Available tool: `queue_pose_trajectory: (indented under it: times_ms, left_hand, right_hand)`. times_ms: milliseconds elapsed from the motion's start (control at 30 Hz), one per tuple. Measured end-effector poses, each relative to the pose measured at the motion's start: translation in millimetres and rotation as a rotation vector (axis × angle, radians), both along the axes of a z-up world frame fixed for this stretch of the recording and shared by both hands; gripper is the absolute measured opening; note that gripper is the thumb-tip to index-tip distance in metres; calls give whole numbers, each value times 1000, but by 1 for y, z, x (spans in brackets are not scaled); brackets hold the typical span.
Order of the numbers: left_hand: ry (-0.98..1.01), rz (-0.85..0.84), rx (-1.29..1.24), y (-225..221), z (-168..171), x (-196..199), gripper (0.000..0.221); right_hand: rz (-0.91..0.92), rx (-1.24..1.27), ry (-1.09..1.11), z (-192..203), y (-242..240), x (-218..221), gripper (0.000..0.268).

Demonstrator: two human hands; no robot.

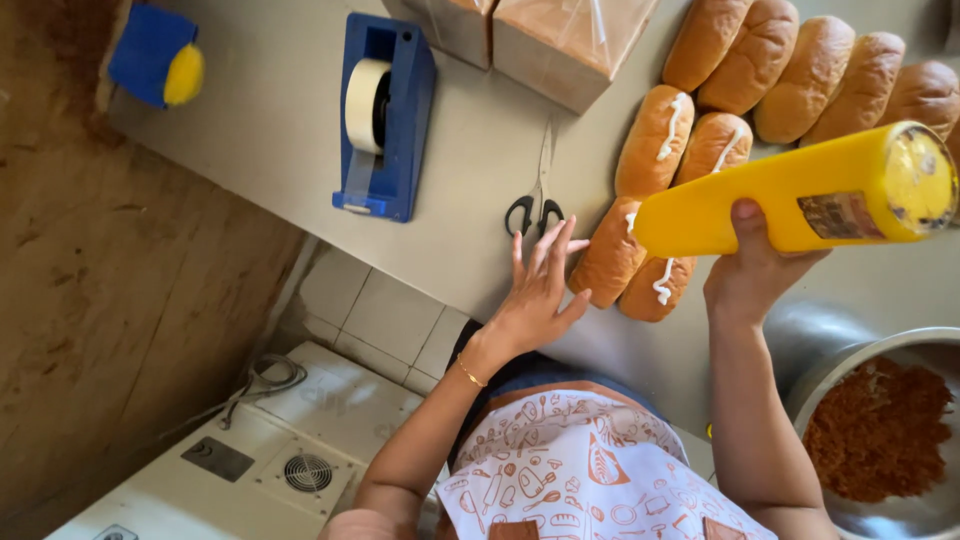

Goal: Applying sauce and meat floss topping to bread buns in a bakery production area.

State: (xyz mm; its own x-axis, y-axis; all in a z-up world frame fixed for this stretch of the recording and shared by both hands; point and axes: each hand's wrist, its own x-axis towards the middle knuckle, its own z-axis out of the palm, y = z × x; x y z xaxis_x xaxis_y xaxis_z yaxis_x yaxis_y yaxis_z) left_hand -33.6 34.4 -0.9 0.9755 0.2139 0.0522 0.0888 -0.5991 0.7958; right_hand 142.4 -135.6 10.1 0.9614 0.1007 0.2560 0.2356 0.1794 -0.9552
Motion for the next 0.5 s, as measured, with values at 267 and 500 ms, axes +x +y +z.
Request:
queue_pose_trajectory:
  times_ms: [267, 500]
  left_hand:
    - [38, 7, -136, 4, 0, -6, 89]
    - [41, -5, -136, 2, 1, -9, 88]
  right_hand:
    - [-50, 119, 315, 4, -15, -46, 70]
    - [-71, 115, 315, 19, -23, -44, 65]
